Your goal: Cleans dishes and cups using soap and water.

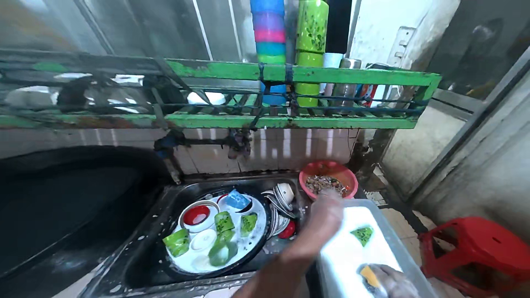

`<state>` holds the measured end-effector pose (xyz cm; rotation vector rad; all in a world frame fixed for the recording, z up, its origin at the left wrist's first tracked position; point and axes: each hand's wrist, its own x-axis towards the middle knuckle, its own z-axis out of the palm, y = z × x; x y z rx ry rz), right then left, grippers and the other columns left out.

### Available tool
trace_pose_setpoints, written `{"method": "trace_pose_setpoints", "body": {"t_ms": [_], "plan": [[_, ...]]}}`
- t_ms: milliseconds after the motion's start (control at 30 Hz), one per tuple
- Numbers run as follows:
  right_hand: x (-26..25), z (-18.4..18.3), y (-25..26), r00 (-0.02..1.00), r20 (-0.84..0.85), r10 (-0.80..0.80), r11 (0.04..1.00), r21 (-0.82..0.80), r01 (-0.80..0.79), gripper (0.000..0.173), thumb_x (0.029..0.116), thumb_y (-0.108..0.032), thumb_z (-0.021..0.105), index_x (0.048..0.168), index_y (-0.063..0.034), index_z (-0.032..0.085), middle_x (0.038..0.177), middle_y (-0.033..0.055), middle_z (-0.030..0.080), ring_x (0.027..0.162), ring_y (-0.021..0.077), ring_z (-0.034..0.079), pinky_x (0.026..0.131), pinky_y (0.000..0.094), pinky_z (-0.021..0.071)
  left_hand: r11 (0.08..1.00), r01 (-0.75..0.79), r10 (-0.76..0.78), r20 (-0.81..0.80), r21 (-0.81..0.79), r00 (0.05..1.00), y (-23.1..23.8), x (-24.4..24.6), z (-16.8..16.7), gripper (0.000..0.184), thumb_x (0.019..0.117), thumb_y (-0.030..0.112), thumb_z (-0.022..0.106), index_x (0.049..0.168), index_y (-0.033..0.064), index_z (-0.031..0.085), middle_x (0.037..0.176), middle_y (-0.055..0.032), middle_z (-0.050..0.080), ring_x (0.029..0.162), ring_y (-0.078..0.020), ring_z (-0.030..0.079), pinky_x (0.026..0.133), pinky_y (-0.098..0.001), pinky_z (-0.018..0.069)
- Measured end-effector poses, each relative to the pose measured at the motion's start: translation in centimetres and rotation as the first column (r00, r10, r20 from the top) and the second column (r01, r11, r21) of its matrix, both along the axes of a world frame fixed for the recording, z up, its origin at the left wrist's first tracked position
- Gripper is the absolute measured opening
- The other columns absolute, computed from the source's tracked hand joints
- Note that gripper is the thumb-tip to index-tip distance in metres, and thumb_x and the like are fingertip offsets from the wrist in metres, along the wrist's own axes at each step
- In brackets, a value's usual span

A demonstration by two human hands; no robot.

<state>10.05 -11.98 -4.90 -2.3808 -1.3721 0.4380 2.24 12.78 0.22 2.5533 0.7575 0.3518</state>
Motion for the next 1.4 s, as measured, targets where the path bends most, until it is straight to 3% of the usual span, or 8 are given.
{"method": "trace_pose_setpoints", "body": {"t_ms": [233, 400, 567, 800, 1033, 1167, 1267, 1400], "plan": [[-0.1, -0.3, 0.8, 0.995, -0.023, 0.098, 0.937, -0.335, -0.100, 0.062, 0.0936, -0.018, 0.068, 0.152, -0.0106, 0.050, 0.153, 0.0199, 0.050, 0.141, 0.0452, 0.045, 0.113, 0.0605, 0.0396, 0.973, 0.070, -0.163, -0.447, -0.218, 0.880, -8.7, 9.7, -5.6, 0.071, 0.0964, 0.020, 0.062, 0.157, -0.0019, 0.032, 0.152, -0.0308, 0.042, 0.141, -0.0490, 0.040, 0.112, -0.0690, 0.0338], [0.5, -0.2, -0.1, 0.974, -0.219, -0.053, 0.998, -0.044, 0.044, 0.059, 0.0926, -0.020, 0.070, 0.147, -0.0022, 0.054, 0.139, 0.0245, 0.061, 0.131, 0.0404, 0.057, 0.112, 0.0567, 0.0423, 0.893, -0.014, -0.113, -0.253, -0.450, 0.961, -4.1, 8.9, -8.0, 0.097, 0.0838, 0.026, 0.079, 0.164, 0.0219, 0.023, 0.152, -0.0220, 0.046, 0.135, -0.0394, 0.052, 0.108, -0.0582, 0.0467], [1.4, 0.7, 0.3, 0.644, -0.650, -0.402, 0.845, 0.007, 0.535, 0.058, 0.0898, -0.010, 0.071, 0.144, -0.0019, 0.053, 0.125, 0.0233, 0.066, 0.111, 0.0322, 0.065, 0.098, 0.0520, 0.0516, 0.810, 0.193, 0.061, 0.407, -0.554, 0.912, -4.8, 6.7, -4.9, 0.087, 0.0793, 0.022, 0.085, 0.154, 0.0090, 0.042, 0.151, -0.0224, 0.046, 0.135, -0.0296, 0.052, 0.112, -0.0416, 0.0449], [-2.8, 4.4, 6.0, 0.328, -0.944, -0.011, 0.446, 0.289, 0.847, 0.030, 0.1001, -0.004, 0.049, 0.129, 0.0026, 0.055, 0.085, 0.0072, 0.067, 0.065, 0.0104, 0.065, 0.057, 0.0273, 0.0566, 0.452, 0.284, 0.595, 0.523, -0.846, 0.611, -8.4, 4.0, -2.8, 0.084, 0.0848, 0.010, 0.080, 0.152, 0.0062, 0.030, 0.139, -0.0244, 0.050, 0.118, -0.0267, 0.060, 0.096, -0.0406, 0.0548], [-1.5, 1.2, 6.9, 0.975, 0.016, -0.222, 0.916, 0.345, 0.203, 0.038, 0.0939, -0.013, 0.064, 0.123, 0.0127, 0.065, 0.124, 0.0316, 0.066, 0.120, 0.0423, 0.064, 0.107, 0.0529, 0.0490, 0.167, 0.349, 0.614, 0.375, -0.922, 0.695, -9.0, 2.3, -2.8, 0.078, 0.0954, 0.013, 0.069, 0.157, 0.0120, 0.020, 0.139, -0.0216, 0.053, 0.115, -0.0265, 0.063, 0.092, -0.0432, 0.0566], [-1.3, 2.6, 7.5, 0.853, -0.448, -0.269, 0.889, 0.225, 0.398, 0.041, 0.0971, -0.005, 0.060, 0.134, 0.0132, 0.055, 0.128, 0.0271, 0.063, 0.121, 0.0310, 0.062, 0.106, 0.0433, 0.0475, 0.140, 0.296, 0.609, 0.318, -0.945, 0.727, -8.1, 2.4, -3.5, 0.080, 0.0949, 0.013, 0.071, 0.157, 0.0094, 0.020, 0.146, -0.0233, 0.047, 0.124, -0.0304, 0.057, 0.099, -0.0469, 0.0532], [-2.5, 4.9, 8.6, 0.411, -0.903, -0.128, 0.664, 0.230, 0.712, 0.026, 0.0942, -0.004, 0.058, 0.120, 0.0007, 0.057, 0.086, 0.0114, 0.068, 0.072, 0.0170, 0.067, 0.062, 0.0340, 0.0584, 0.115, 0.326, 0.538, 0.335, -0.938, 0.774, -6.2, 1.5, -3.3, 0.049, 0.1050, 0.032, 0.054, 0.145, 0.0064, 0.045, 0.122, -0.0164, 0.065, 0.104, -0.0234, 0.066, 0.087, -0.0417, 0.0572], [-2.6, 5.1, 8.3, 0.933, -0.248, -0.261, 0.945, 0.132, 0.299, 0.044, 0.1005, -0.008, 0.055, 0.139, 0.0141, 0.052, 0.143, 0.0286, 0.055, 0.140, 0.0338, 0.049, 0.123, 0.0428, 0.0286, 0.152, 0.363, 0.466, 0.391, -0.919, 0.794, -6.4, 1.9, -3.1, 0.043, 0.1071, 0.028, 0.050, 0.143, 0.0044, 0.047, 0.122, -0.0144, 0.064, 0.106, -0.0200, 0.064, 0.091, -0.0377, 0.0548]]}}
